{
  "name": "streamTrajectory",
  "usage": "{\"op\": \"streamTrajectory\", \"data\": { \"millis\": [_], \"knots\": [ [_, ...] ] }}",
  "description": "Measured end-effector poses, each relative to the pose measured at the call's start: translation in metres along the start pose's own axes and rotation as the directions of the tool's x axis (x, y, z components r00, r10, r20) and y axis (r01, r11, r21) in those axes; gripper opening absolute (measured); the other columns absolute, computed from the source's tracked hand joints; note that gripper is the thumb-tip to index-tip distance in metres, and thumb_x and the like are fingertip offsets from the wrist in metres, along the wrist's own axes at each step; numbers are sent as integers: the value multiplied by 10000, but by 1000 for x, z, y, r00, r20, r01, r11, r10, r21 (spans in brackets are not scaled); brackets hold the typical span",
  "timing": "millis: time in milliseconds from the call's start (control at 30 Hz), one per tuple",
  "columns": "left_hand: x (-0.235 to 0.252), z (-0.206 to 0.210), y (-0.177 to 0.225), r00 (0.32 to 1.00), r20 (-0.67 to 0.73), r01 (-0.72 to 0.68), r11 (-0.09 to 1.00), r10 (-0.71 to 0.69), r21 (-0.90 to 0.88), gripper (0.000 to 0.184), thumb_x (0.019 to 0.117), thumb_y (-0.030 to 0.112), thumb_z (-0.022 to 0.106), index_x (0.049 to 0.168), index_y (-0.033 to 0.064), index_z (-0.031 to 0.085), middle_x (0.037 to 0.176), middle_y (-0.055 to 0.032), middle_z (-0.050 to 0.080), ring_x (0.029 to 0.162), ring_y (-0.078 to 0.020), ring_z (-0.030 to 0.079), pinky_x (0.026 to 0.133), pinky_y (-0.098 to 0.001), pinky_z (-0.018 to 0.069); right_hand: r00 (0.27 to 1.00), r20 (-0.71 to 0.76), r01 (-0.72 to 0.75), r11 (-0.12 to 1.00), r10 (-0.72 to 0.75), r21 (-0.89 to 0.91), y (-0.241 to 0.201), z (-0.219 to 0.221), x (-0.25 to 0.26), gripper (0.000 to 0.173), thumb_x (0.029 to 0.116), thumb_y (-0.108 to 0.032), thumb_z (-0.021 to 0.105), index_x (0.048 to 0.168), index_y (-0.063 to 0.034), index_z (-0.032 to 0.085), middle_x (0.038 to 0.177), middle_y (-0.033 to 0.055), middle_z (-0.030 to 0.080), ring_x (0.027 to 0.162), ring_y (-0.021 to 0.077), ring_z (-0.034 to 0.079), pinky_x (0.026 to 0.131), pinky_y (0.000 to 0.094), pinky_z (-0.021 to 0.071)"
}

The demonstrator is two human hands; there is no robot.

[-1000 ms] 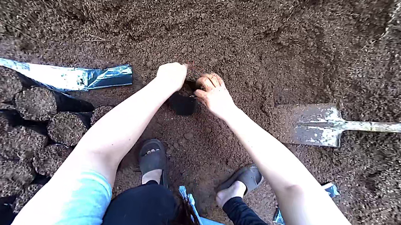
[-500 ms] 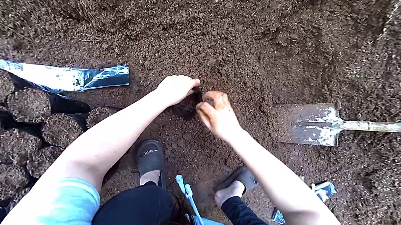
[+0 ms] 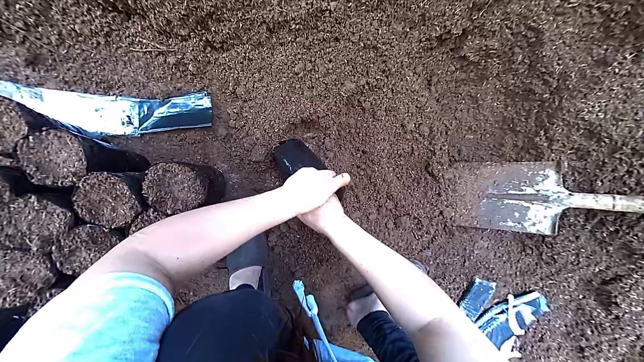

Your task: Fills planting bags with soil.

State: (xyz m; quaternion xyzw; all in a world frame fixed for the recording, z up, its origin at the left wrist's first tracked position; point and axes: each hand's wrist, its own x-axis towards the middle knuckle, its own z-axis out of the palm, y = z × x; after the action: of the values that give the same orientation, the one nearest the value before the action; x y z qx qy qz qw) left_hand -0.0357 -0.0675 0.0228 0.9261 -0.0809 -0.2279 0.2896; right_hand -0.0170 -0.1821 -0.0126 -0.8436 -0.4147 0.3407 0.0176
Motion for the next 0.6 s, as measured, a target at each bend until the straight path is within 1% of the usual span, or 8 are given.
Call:
{"op": "streamTrajectory", "data": {
  "millis": [100,233,333,433,467,500,567,600],
  "knots": [
    [4,-6,-2,997,23,76,997,-76,8,425,1151,251,281,1468,115,530,1261,-211,673,1125,-418,670,935,-574,506,996,30,-87,992,85,86,1,-2,17,637,956,-481,632,1424,-51,579,1474,222,540,1419,362,465,1197,542,336],
    [4,-35,-12,980,-130,133,982,-150,-131,345,1127,222,388,1363,89,602,1175,-244,693,1117,-452,674,921,-638,526,991,133,13,998,-4,-66,-3,-42,28,552,1049,-446,526,1426,-47,574,1487,224,529,1432,377,451,1187,575,337],
    [10,-65,-42,913,-349,137,965,-210,-223,292,1089,182,468,1289,53,638,1151,-228,708,1121,-421,684,963,-630,532,967,-120,215,971,-226,-100,17,-75,37,485,1046,-434,548,1370,-83,633,1440,166,586,1381,330,524,1139,545,426],
    [6,-90,-64,884,-387,191,958,-263,-216,348,1011,18,529,1357,8,571,1265,-280,620,1195,-451,624,1011,-619,506,845,-470,364,918,-254,159,34,-91,0,416,1069,-286,492,1398,-65,619,1471,125,582,1425,277,490,1200,455,382],
    [4,-93,-70,883,-390,199,961,-261,-191,332,996,-14,527,1323,-2,585,1271,-281,580,1172,-444,617,986,-597,519,845,-518,364,855,-136,369,38,-82,-20,404,1072,-257,465,1375,-42,623,1420,118,614,1365,236,542,1153,414,434],
    [3,-92,-74,885,-397,193,968,-243,-162,269,996,-26,513,1238,-7,628,1271,-269,549,1137,-420,619,956,-564,533,913,-408,274,722,13,636,41,-62,-43,415,1088,-278,413,1371,-38,599,1373,89,626,1285,174,585,1086,364,491],
    [2,-90,-77,906,-375,174,981,-195,-89,233,1018,-21,489,1121,13,695,1375,-250,513,1193,-395,607,995,-524,532,981,160,-176,152,111,973,48,13,-81,591,1116,-460,263,1402,-14,526,1288,118,666,1134,204,673,980,392,564],
    [3,-91,-75,922,-338,184,982,-188,-45,256,1032,-11,483,1124,43,716,1460,-240,484,1253,-404,590,1020,-537,525,906,424,-419,-110,18,901,49,59,-94,787,1071,-619,182,1450,14,458,1319,193,638,1161,288,659,1004,445,540]
  ]
}}
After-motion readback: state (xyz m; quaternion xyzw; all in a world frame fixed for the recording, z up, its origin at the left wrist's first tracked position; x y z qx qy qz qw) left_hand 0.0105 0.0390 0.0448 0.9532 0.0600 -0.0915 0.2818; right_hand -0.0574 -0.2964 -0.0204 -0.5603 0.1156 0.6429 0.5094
